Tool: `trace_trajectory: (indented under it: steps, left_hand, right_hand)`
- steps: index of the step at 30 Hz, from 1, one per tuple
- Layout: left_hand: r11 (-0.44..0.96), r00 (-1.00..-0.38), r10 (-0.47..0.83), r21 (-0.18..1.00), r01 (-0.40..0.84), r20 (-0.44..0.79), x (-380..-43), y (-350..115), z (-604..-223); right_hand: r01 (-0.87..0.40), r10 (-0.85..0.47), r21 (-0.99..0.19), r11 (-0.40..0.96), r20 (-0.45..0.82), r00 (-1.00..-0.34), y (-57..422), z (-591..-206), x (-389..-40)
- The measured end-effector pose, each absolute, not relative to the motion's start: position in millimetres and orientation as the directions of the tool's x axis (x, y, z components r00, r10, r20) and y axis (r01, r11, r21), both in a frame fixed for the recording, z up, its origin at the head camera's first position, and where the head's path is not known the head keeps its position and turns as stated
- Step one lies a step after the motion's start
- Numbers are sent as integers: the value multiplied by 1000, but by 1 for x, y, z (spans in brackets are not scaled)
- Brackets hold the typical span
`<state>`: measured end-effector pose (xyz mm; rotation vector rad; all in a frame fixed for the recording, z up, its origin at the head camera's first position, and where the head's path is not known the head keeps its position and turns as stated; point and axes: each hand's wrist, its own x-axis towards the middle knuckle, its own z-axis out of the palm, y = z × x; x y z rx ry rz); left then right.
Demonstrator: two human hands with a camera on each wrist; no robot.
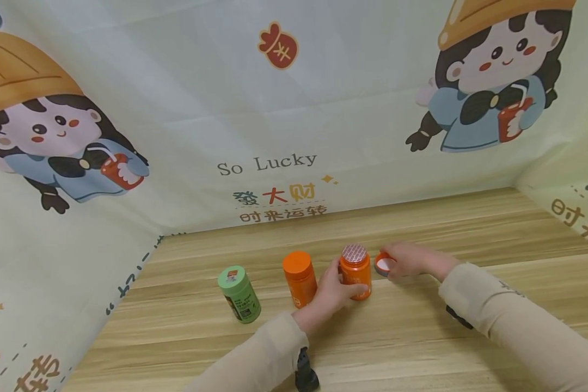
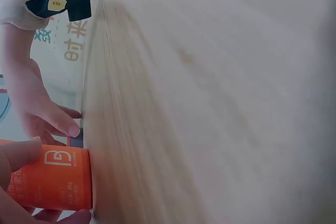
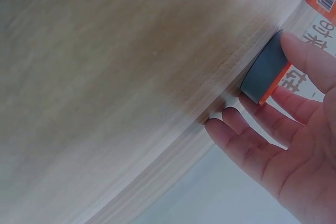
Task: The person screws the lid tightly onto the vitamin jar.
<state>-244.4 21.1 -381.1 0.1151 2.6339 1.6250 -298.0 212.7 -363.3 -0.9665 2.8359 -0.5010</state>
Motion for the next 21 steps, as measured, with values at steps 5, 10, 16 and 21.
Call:
trace_trajectory:
  steps: [5, 10, 16, 21]
  left_hand:
    - [414, -993, 117, 909, 50, 1, -240, 17, -382]
    - [399, -985, 171, 915, 58, -12, -233, 8, -381]
    - [433, -977, 208, 900, 45, -51, -224, -2, -378]
    - [443, -968, 245, 894, 70, -45, -217, -7, -378]
  right_hand:
    - [-597, -624, -325, 733, 28, -781, 213, -365, -298]
    - [-602, -626, -321, 731, 34, -779, 212, -366, -298]
    - [-563, -601, -367, 741, 13, -799, 213, -369, -300]
    - [-507, -556, -430, 747, 14, -831, 215, -370, -299]
